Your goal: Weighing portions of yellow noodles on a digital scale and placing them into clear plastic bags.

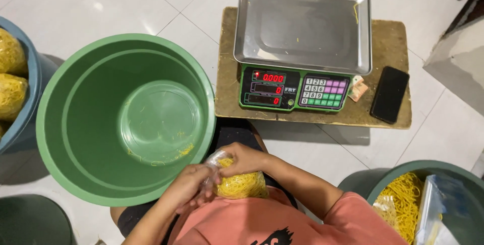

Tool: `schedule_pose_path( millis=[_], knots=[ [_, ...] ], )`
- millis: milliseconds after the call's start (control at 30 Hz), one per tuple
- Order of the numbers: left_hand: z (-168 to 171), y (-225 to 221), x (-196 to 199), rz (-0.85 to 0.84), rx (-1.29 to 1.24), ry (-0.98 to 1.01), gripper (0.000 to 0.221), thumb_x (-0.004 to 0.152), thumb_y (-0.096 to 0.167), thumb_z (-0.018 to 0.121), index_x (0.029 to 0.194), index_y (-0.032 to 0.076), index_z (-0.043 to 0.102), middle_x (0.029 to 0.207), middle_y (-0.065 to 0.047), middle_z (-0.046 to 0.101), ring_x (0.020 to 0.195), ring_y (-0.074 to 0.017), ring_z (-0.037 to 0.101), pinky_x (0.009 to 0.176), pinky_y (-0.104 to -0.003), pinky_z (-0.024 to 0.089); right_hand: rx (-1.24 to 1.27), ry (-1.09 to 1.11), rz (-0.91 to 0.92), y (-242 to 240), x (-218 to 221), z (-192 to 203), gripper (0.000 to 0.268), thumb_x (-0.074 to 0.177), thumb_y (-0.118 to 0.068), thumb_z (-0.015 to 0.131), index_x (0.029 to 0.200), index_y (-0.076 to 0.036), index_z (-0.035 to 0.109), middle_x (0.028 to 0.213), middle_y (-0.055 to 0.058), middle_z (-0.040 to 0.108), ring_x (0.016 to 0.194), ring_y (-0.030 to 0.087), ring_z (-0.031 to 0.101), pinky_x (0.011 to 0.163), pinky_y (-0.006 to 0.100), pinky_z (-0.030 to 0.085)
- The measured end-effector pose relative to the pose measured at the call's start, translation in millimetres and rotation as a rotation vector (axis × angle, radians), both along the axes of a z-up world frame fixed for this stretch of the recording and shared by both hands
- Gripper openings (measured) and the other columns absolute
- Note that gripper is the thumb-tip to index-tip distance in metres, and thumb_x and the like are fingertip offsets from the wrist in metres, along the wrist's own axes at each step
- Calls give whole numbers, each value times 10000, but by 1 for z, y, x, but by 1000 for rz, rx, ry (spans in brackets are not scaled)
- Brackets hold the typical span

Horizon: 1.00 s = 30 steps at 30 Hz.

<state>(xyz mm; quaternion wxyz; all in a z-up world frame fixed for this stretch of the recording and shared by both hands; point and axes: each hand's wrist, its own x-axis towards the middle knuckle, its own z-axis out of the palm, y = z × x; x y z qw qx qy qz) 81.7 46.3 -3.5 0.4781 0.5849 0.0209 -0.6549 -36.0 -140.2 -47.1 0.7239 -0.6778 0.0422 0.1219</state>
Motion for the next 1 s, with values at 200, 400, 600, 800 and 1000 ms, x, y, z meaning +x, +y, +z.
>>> schedule_pose_path(
  millis=[200, 400, 600, 800, 1000],
  knots=[
    [-11, -4, 12, -63, -7, -278, 515, 1036, 344, 513, 841, -75, 741, 557, -175, 666, 356, -209, 488, 326, -289, 313, -179, -199, -93, 6, -3, -55, 169, 746, -59, 759, 838, -51, 618, 816, 27, 639, 705, 158, 558, 699, 297, 496],
    [-25, -15, 29, -439, -330, -854, 618, 641, 87, 899, 1231, 107, 716, 1149, -18, 678, 967, -167, 683, 893, -287, 557, 166, -70, -43, 3, 2, -90, 313, 723, -58, 784, 1022, -28, 694, 924, 11, 713, 786, 116, 613, 753, 257, 535],
    [-92, 5, 68, -436, -348, -608, 626, 618, -135, 822, 1216, -33, 666, 1063, -135, 732, 958, -231, 694, 949, -363, 557, 357, -100, -22, 9, 9, -94, 354, 678, 30, 786, 1027, -8, 741, 885, 22, 750, 733, 129, 657, 682, 266, 566],
    [-139, 11, 100, -604, -442, -790, 643, 514, -130, 833, 1137, -74, 685, 1029, -172, 751, 992, -247, 738, 1012, -381, 585, 476, -203, -127, 18, 20, -111, 294, 627, 115, 765, 899, 5, 764, 753, 40, 755, 595, 120, 617, 519, 240, 508],
    [-272, 20, 209, -948, -673, -604, 891, 531, 177, 987, 1305, -24, 596, 1210, -153, 755, 1160, -270, 719, 1094, -433, 496, 357, -222, -211, 24, 26, -98, 260, 605, -13, 925, 836, -29, 808, 758, 11, 734, 641, 137, 630, 592, 256, 526]
  ],
)
